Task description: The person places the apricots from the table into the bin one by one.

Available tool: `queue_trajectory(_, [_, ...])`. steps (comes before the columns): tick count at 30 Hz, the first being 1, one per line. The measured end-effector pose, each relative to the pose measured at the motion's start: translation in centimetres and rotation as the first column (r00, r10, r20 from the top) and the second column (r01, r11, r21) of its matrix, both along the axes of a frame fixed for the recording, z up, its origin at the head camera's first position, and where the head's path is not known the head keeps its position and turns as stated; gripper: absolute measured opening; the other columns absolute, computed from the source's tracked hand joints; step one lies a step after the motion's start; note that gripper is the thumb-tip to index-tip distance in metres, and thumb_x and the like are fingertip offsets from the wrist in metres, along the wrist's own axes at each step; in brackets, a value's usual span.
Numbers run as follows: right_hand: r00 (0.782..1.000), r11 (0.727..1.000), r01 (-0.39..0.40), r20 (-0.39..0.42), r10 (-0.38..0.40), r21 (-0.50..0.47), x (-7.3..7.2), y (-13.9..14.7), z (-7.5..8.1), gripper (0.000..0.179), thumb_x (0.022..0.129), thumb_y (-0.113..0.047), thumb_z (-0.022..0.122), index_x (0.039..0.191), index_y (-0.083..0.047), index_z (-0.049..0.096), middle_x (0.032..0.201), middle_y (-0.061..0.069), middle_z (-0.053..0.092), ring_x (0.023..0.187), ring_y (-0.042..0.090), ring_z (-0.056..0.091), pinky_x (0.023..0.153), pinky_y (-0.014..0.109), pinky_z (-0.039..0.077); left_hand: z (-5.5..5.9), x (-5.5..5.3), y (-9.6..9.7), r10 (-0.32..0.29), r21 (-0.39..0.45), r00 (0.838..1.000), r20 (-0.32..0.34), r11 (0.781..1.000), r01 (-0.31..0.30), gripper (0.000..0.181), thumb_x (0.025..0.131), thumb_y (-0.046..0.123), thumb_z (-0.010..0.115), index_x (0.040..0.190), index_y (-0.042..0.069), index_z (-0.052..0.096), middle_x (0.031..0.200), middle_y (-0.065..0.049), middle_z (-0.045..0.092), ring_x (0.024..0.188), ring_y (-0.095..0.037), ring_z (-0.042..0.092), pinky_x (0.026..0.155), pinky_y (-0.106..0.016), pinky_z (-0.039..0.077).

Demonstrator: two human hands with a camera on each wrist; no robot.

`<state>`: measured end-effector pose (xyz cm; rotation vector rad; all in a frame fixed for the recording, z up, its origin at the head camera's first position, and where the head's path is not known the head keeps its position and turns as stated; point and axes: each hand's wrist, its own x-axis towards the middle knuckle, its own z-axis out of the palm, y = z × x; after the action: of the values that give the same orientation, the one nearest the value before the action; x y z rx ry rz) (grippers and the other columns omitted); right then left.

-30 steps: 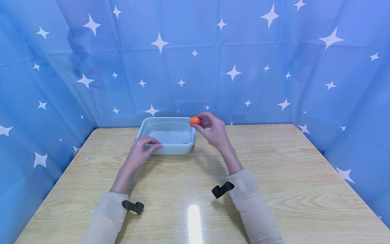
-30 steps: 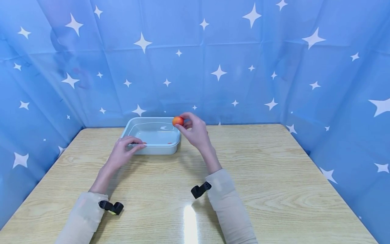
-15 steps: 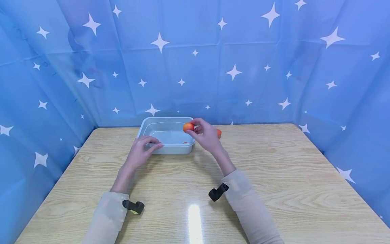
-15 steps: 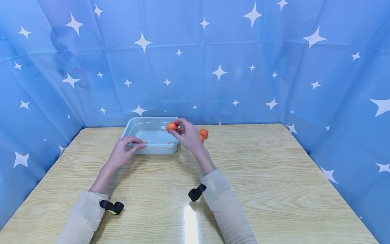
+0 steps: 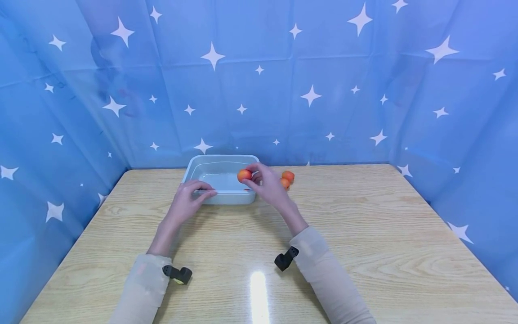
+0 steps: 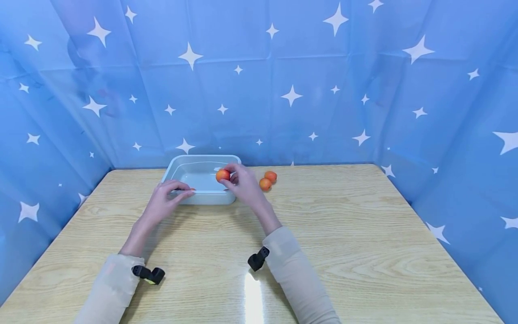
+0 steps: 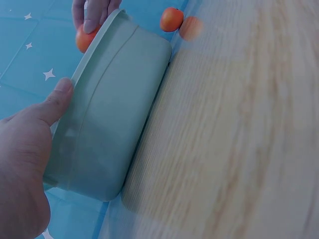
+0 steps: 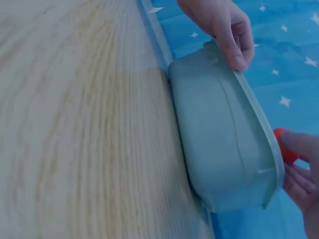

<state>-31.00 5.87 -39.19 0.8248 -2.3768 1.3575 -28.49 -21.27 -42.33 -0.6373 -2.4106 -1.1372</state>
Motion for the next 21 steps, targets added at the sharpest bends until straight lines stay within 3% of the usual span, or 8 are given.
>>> queue_trajectory(13, [0.999, 0.995, 0.038, 0.008, -0.039, 0.089, -0.17, -0.16, -0.35, 0.031, 0.093, -0.004, 0.073, 0.121, 0.002, 0.064, 0.117, 0.021, 0.064, 0.089, 0.022, 0.066, 0.081, 0.030, 0.057, 0.05, 0.06, 0.05, 0.006, -0.002, 1.000, -0.002, 1.000, -0.006, 0.012, 0.091, 0.022, 0.078, 0.095, 0.011, 0.076, 0.095, -0.002, 0.073, 0.099, -0.023, 0.063, 0.095, -0.045, 0.044])
queue_trajectory(21, [1.000, 0.996, 0.029, 0.004, -0.030, 0.081, -0.04, -0.10, -0.03, 0.029, 0.093, -0.005, 0.074, 0.120, -0.001, 0.065, 0.115, 0.017, 0.064, 0.087, 0.020, 0.065, 0.080, 0.029, 0.056, 0.09, 0.18, 0.11, 0.012, -0.001, 1.000, 0.008, 1.000, -0.012, 0.013, 0.091, 0.022, 0.078, 0.096, 0.011, 0.076, 0.097, -0.003, 0.073, 0.102, -0.025, 0.062, 0.100, -0.048, 0.039])
